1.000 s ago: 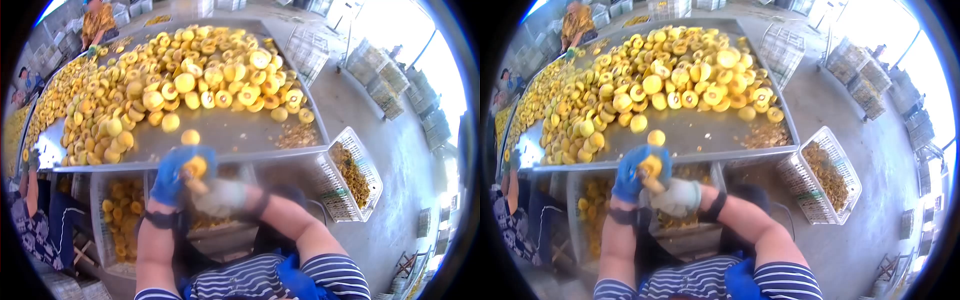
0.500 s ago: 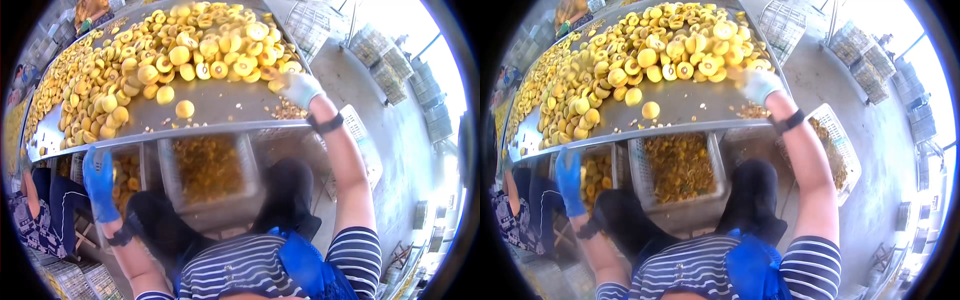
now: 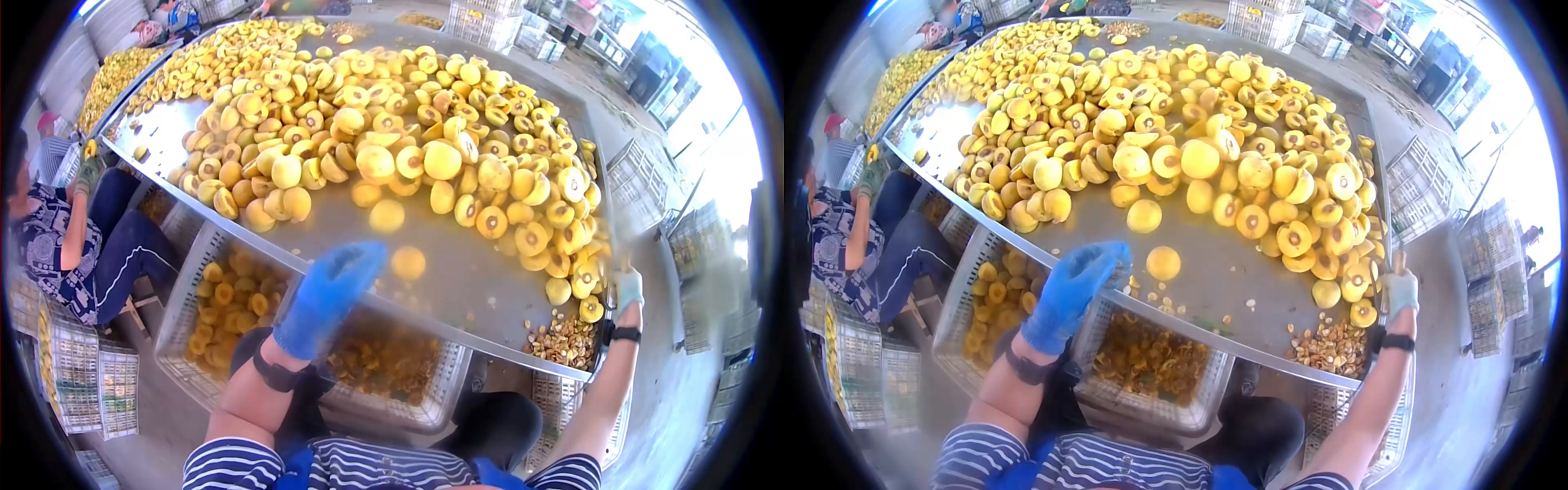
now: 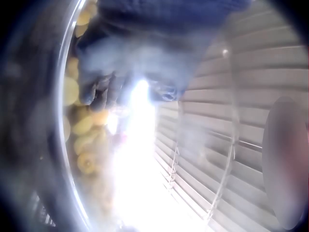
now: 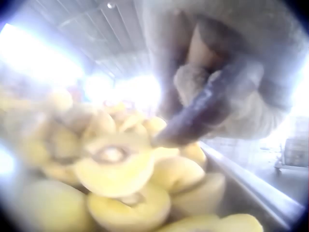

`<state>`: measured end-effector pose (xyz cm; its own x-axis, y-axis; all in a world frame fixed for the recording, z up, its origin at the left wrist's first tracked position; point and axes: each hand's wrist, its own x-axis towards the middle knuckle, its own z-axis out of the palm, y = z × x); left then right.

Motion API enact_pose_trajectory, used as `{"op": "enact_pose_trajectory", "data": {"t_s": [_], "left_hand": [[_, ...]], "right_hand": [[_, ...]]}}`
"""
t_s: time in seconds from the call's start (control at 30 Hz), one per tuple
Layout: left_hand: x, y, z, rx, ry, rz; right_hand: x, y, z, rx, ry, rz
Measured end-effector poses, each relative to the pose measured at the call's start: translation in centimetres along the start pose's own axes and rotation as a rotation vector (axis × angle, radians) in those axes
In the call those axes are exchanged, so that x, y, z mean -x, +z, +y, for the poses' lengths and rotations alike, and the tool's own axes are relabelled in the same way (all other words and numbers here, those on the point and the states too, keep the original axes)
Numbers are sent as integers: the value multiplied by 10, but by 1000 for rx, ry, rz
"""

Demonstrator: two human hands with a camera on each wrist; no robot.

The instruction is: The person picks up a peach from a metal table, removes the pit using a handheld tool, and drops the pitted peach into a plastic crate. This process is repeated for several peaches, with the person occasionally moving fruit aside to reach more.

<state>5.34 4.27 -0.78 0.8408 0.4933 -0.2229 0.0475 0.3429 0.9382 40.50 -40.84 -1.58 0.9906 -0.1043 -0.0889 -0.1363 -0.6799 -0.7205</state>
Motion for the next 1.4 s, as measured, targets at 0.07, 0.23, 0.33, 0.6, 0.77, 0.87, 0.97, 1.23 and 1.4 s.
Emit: {"op": "enact_pose_trajectory", "data": {"t_s": [0.07,0.23,0.33,0.6,0.77,0.87,0.97,1.23,1.4], "left_hand": [[-5,-2,-3,-9,-55,18],[-19,3,-2,-18,-41,0],[-20,7,-7,80,6,-53],[-17,-5,-4,-40,25,-16],[-11,-7,-2,8,61,-52],[-4,-6,2,2,77,-82],[7,-9,3,125,50,-84],[33,-11,13,445,237,101],[26,-11,-21,134,772,-72]], "right_hand": [[38,-20,-16,-148,26,-15],[49,-3,-75,-329,-199,-127],[59,53,-207,226,-433,-14],[3,212,-385,464,-881,56],[163,280,-363,361,-1064,-648],[164,359,-311,714,-1304,-288],[179,336,-320,596,-1228,-373],[267,208,-271,-761,-218,-1006],[338,209,-220,-246,-790,-431]]}}
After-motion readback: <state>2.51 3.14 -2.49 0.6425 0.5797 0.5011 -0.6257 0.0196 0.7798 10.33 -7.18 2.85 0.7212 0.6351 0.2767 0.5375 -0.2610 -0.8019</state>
